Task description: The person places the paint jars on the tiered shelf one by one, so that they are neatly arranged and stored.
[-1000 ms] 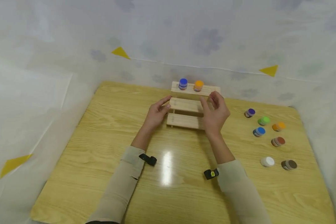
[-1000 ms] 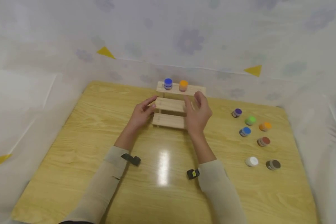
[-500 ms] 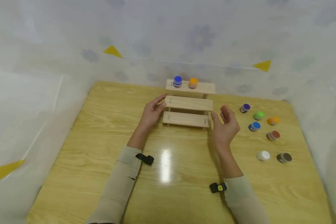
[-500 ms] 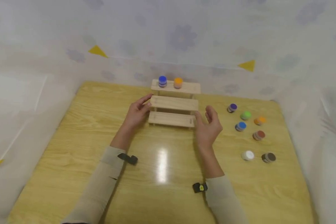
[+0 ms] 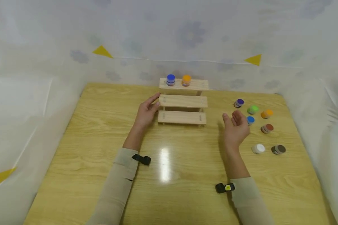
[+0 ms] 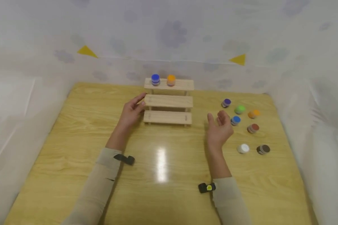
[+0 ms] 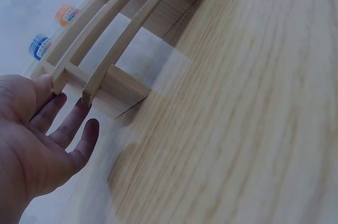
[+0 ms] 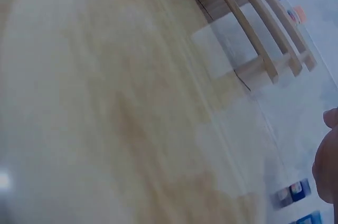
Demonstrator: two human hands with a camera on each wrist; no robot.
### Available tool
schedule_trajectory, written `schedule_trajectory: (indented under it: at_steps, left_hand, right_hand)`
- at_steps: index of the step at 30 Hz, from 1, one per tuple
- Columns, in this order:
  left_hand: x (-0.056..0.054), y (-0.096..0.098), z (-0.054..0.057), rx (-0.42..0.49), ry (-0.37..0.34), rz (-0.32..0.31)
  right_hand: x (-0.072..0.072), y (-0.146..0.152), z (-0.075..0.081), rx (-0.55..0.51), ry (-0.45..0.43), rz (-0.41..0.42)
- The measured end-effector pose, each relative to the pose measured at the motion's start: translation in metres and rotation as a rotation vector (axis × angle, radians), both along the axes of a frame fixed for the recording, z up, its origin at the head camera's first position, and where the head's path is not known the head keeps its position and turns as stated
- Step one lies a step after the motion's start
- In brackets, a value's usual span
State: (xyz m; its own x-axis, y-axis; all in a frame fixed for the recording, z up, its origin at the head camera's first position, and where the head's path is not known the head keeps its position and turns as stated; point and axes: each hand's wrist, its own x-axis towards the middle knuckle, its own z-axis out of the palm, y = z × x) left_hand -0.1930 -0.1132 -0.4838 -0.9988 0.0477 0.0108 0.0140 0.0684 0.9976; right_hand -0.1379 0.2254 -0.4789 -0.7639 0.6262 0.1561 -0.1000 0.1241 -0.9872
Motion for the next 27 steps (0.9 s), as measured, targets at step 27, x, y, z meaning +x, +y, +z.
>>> schedule_trajectory:
  at_steps: [27]
  left_hand:
    - [0.004, -0.007, -0.002, 0.062, -0.055, 0.019]
  right_hand:
    - [-0.017, 0.066, -0.029, 0.018, -0.175, -0.163]
